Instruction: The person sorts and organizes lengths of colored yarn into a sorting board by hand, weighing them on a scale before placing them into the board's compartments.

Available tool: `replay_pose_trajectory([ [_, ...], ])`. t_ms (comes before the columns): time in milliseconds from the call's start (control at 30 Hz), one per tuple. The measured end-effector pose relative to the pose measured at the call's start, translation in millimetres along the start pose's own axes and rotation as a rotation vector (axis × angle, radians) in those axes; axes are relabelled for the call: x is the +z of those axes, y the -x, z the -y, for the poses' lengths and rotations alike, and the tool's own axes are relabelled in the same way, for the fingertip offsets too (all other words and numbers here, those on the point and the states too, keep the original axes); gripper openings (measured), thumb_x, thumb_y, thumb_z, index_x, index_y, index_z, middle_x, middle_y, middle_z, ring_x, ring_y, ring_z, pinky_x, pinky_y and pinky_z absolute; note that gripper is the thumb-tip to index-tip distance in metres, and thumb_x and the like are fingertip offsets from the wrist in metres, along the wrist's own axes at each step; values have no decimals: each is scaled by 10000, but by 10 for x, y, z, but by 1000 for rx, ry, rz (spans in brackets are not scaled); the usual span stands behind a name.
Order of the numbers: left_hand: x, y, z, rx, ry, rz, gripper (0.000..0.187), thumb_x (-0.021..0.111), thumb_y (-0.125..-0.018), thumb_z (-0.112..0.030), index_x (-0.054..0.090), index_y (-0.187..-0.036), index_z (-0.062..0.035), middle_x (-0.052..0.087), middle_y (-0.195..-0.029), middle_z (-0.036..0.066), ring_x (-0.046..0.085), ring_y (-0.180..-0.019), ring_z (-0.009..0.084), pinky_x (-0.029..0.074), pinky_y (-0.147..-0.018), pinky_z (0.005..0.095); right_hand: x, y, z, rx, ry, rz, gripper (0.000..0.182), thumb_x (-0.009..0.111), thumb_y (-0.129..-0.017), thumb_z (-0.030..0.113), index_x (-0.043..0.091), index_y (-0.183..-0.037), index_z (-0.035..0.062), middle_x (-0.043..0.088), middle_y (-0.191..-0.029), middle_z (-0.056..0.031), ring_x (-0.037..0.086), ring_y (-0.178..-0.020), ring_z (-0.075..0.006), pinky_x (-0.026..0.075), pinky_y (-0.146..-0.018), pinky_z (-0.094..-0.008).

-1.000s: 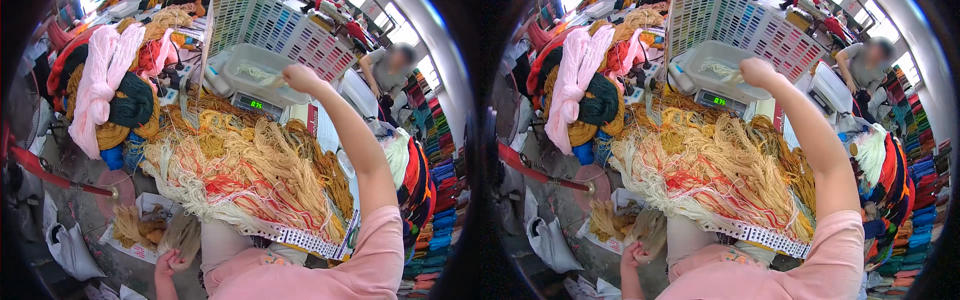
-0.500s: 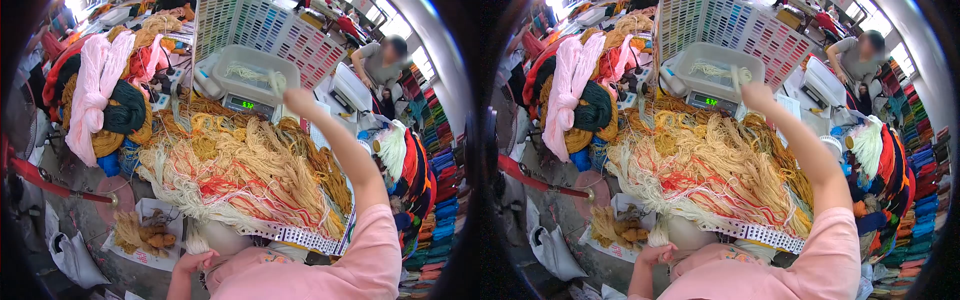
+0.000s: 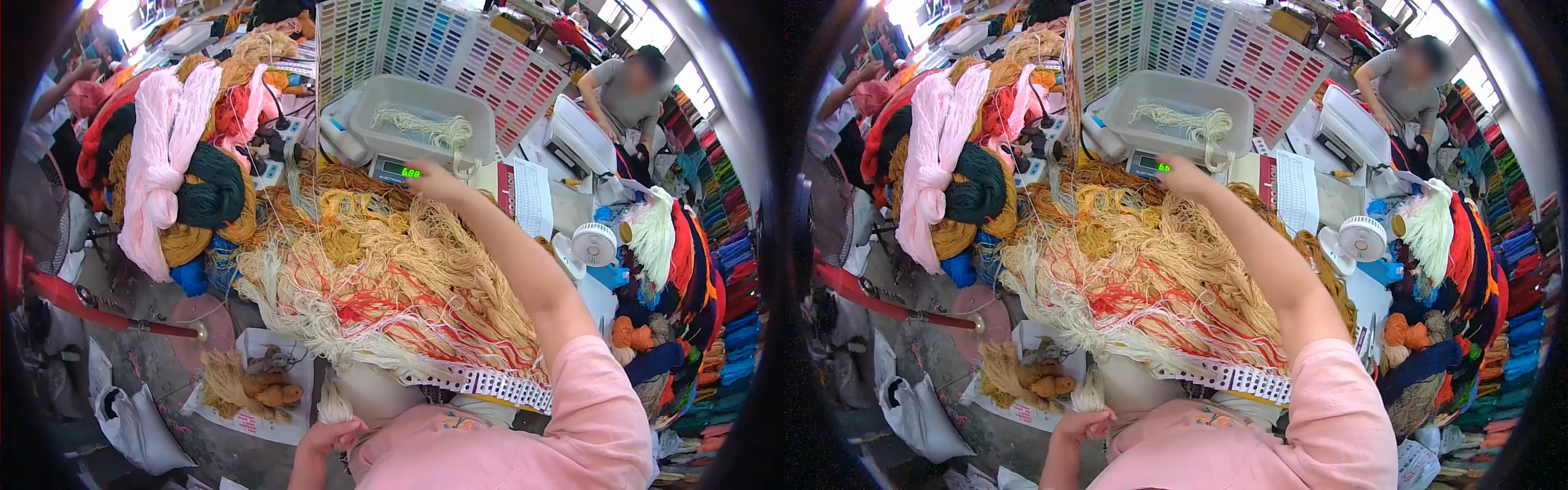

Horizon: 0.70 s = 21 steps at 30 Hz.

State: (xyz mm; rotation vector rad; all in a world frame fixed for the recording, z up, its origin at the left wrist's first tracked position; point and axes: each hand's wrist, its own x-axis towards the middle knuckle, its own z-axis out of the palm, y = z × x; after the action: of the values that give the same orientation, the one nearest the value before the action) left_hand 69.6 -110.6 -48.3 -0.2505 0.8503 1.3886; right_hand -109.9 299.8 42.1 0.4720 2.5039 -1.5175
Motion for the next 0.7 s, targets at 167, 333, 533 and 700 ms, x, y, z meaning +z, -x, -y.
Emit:
replay_pose_trajectory([
  [167, -101, -4, 112, 66, 15, 25, 197, 552, -702, -161, 550, -726, 34, 493, -529, 42, 455, -443, 116, 407, -489, 258, -387, 210, 413, -174, -321, -402, 557, 502, -738, 137, 223, -1215, 65, 474, -990, -119, 511, -721, -149, 413, -578, -234],
  [333, 194, -85, -114, 268, -42, 156, 218, 537, -716, -166, 554, -775, 43, 547, -888, 156, 552, -687, 192, 449, -610, 289, -516, 478, 17, -199, -138, -481, 382, 522, -699, 98, 404, -1053, 16, 515, -836, -94, 515, -573, -114, 402, -488, -214],
  [533, 247, -110, -191, 180, -77, 191, 200, 509, -749, -159, 550, -812, 27, 504, -995, 161, 521, -839, 198, 435, -696, 286, -402, 760, -338, -184, 17, -512, 210, 536, -702, 102, 537, -871, -22, 518, -589, -42, 489, -461, -77, 398, -421, -213],
  [700, 118, -147, -88, 98, -141, 163, 211, 511, -753, -175, 548, -825, 20, 549, -634, 48, 520, -566, 126, 432, -532, 248, -351, 812, -302, -192, 80, -505, 239, 532, -704, 96, 521, -914, -18, 513, -562, -46, 477, -417, -86, 383, -405, -227],
])
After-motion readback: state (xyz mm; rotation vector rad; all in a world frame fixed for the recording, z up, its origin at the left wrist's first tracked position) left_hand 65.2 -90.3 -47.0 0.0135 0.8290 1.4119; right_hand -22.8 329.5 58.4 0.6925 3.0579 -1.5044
